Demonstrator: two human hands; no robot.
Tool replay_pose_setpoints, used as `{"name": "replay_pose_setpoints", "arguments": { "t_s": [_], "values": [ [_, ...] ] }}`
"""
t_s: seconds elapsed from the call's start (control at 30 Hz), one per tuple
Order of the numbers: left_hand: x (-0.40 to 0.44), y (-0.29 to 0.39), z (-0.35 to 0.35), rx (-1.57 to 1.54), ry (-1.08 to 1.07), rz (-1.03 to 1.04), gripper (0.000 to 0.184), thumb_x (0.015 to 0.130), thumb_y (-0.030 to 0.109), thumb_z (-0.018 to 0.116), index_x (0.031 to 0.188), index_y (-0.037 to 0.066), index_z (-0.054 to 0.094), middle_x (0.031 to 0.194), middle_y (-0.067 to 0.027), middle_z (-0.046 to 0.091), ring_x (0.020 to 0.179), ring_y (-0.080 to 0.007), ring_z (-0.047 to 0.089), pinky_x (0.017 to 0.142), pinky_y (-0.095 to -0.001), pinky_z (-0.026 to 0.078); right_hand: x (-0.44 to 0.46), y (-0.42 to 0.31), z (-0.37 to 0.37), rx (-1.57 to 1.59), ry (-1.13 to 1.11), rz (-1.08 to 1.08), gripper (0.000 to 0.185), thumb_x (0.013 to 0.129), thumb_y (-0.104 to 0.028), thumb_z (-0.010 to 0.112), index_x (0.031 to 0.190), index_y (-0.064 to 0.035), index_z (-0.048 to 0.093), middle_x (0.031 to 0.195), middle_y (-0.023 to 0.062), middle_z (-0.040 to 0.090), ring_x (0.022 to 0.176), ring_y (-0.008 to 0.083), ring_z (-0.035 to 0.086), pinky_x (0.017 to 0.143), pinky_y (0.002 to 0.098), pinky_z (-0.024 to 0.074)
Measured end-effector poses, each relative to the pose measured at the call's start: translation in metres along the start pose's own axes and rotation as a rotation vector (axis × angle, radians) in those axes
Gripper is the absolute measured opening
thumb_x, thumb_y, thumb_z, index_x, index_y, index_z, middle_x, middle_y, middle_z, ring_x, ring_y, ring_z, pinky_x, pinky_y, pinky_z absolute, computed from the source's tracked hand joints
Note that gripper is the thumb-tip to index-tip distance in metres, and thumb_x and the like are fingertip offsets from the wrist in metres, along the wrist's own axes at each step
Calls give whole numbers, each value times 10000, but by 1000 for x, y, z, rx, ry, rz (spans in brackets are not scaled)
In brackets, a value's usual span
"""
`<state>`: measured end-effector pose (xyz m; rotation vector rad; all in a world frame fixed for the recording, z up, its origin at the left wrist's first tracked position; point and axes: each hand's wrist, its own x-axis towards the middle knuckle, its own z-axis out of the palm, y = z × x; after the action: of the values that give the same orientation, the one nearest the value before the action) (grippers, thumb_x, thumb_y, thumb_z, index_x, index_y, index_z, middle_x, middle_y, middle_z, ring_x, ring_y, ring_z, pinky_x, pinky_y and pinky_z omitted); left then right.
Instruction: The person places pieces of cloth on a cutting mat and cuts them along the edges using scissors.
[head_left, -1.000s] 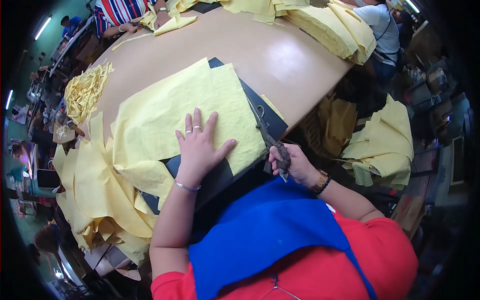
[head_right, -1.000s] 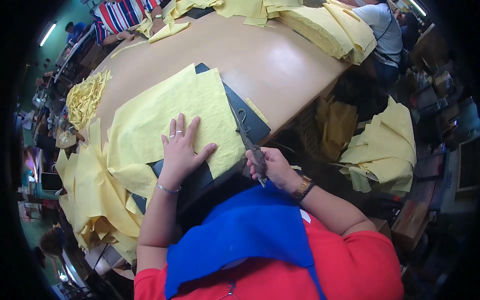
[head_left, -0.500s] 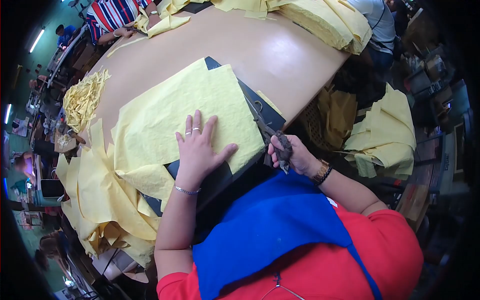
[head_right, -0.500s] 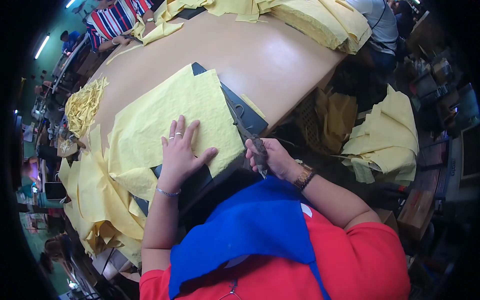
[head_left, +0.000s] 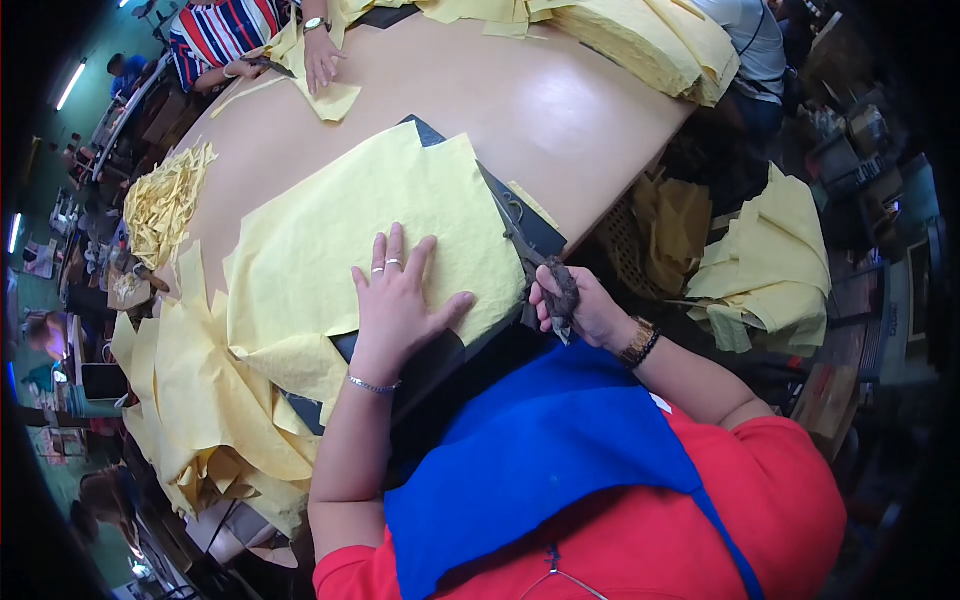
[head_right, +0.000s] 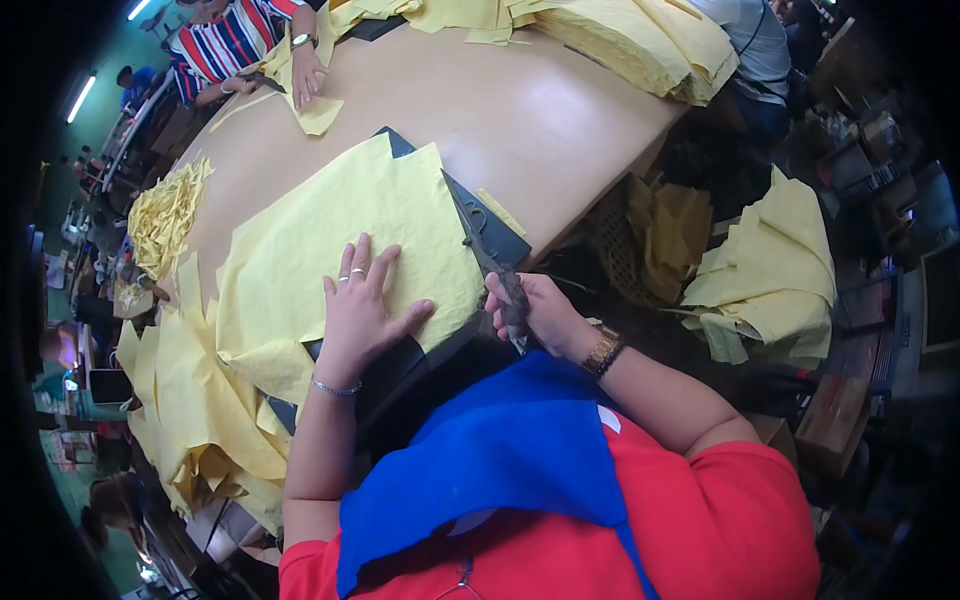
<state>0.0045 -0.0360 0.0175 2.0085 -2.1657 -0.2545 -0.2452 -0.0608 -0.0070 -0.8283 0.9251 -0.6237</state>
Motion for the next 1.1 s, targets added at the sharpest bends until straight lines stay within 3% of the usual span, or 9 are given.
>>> {"name": "replay_pose_setpoints", "arguments": {
  "t_s": [1.1],
  "values": [
    [0, -4, -1, -59, 48, 63, 723, 731, 647, 663, 1249, 160, 537, 1435, -210, 395, 1382, -404, 287, 1042, -644, 228, 5, 4, -4, 51, 3, -44, 331, 924, -367, 621, 818, -54, 592, 662, 18, 587, 546, 86, 576, 552, 237, 518]
  ]
}}
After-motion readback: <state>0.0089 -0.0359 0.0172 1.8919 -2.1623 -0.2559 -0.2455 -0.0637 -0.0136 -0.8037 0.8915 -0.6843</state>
